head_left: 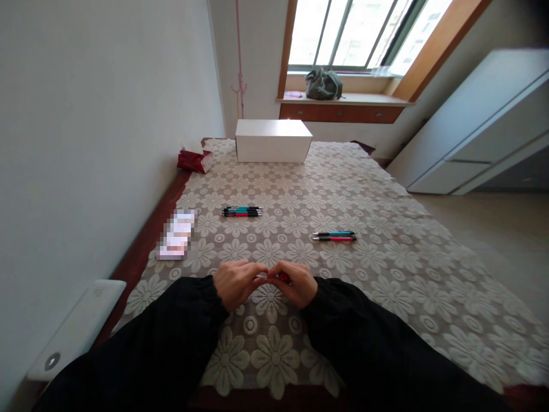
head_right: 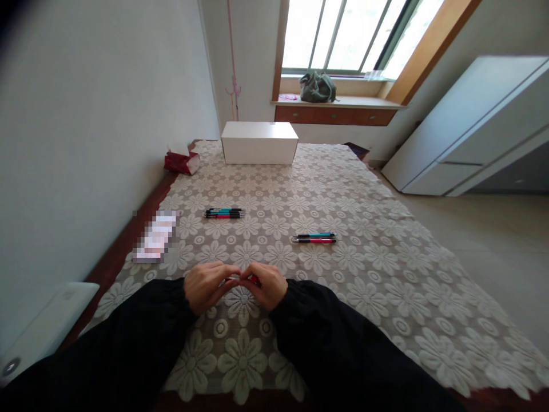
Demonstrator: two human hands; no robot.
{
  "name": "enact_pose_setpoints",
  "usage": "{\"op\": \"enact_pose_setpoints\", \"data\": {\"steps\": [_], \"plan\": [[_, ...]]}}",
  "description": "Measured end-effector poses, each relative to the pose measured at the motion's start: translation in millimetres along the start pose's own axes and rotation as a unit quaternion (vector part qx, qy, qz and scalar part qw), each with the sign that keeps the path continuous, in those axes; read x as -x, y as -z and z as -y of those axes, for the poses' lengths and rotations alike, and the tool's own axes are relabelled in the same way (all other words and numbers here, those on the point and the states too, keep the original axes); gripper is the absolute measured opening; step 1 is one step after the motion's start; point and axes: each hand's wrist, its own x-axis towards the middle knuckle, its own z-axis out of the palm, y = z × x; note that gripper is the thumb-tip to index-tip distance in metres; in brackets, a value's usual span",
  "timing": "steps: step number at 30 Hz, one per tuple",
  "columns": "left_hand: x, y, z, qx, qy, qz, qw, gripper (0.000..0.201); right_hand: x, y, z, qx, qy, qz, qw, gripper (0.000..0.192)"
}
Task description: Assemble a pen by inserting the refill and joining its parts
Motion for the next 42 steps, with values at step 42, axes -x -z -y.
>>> {"op": "enact_pose_setpoints", "data": {"steps": [42], "plan": [[-7.8,15.0,-12.1,-0.065,0.026,-0.058,0.996,0.02,4.3,-1.2,6.3,0.148,0.068,0.059,0.985,0.016]]}}
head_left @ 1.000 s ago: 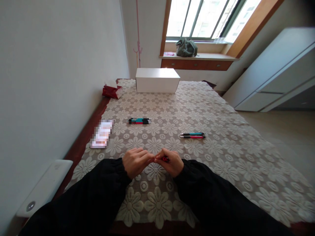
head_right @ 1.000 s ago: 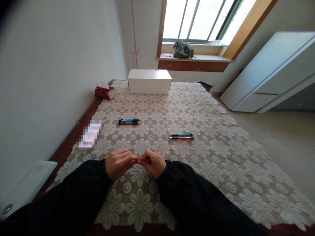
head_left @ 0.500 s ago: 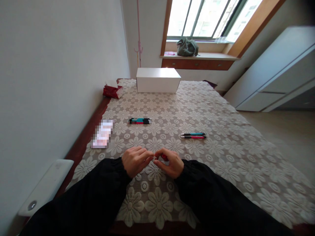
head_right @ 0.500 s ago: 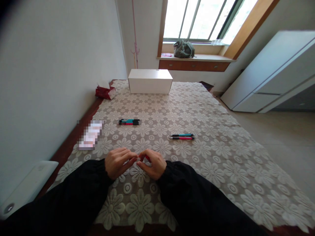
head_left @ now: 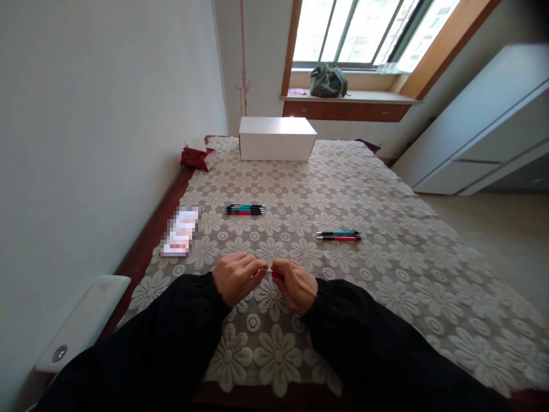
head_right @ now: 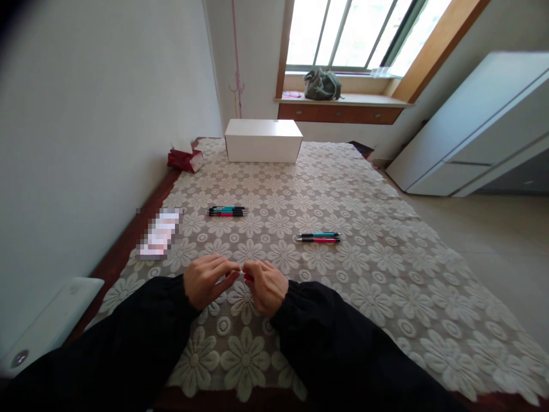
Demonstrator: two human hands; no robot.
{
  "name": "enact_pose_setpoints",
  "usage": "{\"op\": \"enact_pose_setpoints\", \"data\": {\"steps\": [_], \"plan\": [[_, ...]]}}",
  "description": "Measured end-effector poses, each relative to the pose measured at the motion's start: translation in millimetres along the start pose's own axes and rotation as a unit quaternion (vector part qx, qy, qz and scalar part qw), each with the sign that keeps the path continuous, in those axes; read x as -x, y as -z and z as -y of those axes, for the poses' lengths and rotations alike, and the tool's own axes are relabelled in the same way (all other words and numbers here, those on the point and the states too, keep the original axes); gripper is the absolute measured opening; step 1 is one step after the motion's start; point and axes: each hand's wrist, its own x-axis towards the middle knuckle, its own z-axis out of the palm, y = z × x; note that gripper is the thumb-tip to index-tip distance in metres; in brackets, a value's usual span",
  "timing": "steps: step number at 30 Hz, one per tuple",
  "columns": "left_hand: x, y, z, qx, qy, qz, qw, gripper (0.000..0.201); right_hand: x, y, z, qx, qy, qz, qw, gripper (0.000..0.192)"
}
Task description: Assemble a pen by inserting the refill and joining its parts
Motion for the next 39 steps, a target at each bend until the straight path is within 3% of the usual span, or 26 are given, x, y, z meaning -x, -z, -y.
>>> {"op": "enact_pose_setpoints", "data": {"steps": [20,31,36,39], "plan": [[1.5,-2.4,-1.7,0.03,0.015,0.018,0.999,0.022,-2.6,0.0,-7.1,-0.023,-0.03,-0.042,0.998,0.009],[4.5,-10.5,0.3,0.094,0.028,0.063,0.993,0.015,-7.9,6.8,3.3,0.027,0.018,-0.036,0.999,0.016],[10.7,-13.3,3.3,0.161,0.055,0.086,0.982,0.06,-8.8,8.1,-0.1,0.038,0.021,-0.043,0.998,0.021],[13.6,-16.5,5.0,0.201,0.076,0.081,0.973,0.073,-8.3,6.0,-5.0,0.043,0.032,-0.04,0.998,0.022]]}}
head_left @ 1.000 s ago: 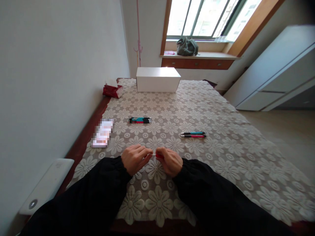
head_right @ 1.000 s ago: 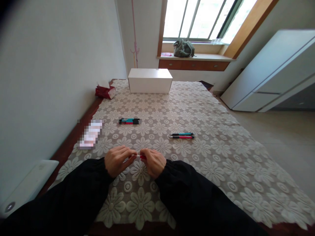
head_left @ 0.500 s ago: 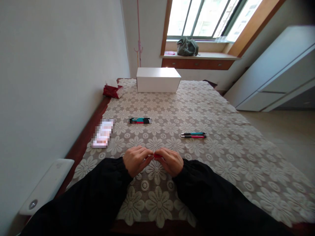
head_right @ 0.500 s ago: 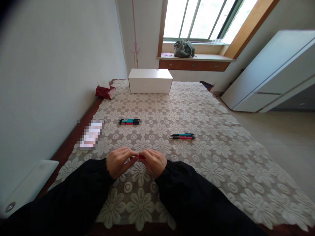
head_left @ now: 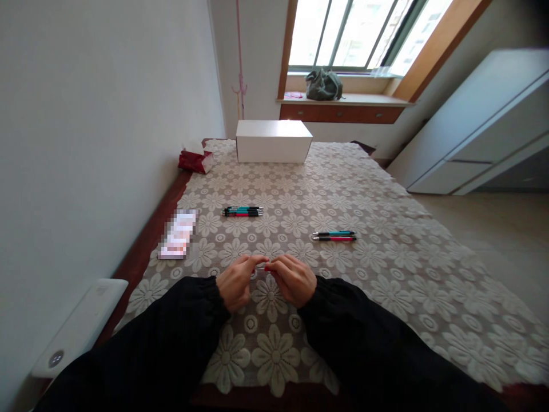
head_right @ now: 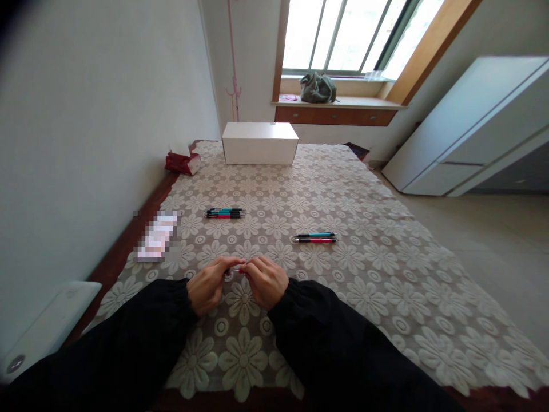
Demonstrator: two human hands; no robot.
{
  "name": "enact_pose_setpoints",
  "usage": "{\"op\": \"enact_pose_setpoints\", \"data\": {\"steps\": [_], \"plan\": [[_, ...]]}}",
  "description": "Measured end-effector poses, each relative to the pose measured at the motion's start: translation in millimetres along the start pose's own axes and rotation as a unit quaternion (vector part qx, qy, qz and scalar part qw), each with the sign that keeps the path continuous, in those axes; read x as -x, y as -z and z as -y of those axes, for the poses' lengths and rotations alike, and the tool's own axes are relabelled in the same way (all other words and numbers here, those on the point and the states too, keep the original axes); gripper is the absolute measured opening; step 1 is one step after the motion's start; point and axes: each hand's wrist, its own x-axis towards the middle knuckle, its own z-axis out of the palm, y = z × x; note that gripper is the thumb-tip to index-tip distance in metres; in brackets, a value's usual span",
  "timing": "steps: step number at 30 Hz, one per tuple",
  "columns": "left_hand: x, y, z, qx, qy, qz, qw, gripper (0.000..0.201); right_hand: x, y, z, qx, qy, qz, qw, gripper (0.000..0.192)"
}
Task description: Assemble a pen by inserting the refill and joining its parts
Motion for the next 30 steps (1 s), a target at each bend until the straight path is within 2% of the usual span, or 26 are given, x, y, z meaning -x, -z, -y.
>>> {"op": "enact_pose_setpoints", "data": {"steps": [3,7,10,14,17,23,30], "plan": [[-1.0,-2.5,2.3,0.044,-0.014,-0.015,0.999,0.076,1.8,-3.6,-4.8,0.008,0.012,0.006,1.0,0.021],[-5.0,-2.7,4.4,0.07,-0.025,-0.033,0.997,0.068,3.9,-7.3,-9.5,0.019,0.017,0.009,1.0,0.021],[-7.1,1.9,5.4,0.014,0.001,-0.037,0.999,0.059,4.3,-8.7,-11.0,0.024,0.013,0.013,1.0,0.02],[-8.9,12.1,4.4,-0.111,0.088,-0.04,0.989,0.028,4.1,-10.3,-11.2,0.022,-0.005,0.0,1.0,0.02],[-10.1,16.2,3.0,-0.144,0.094,-0.017,0.985,0.012,3.9,-11.5,-11.3,0.02,-0.006,-0.009,1.0,0.02],[-10.1,13.5,3.5,-0.113,0.081,-0.029,0.99,0.009,3.1,-9.5,-12.5,0.026,-0.012,-0.008,1.0,0.021],[-8.7,12.5,1.7,-0.101,0.055,-0.044,0.992,0.011,5.2,-6.6,-16.7,0.025,0.018,0.009,0.999,0.022]]}}
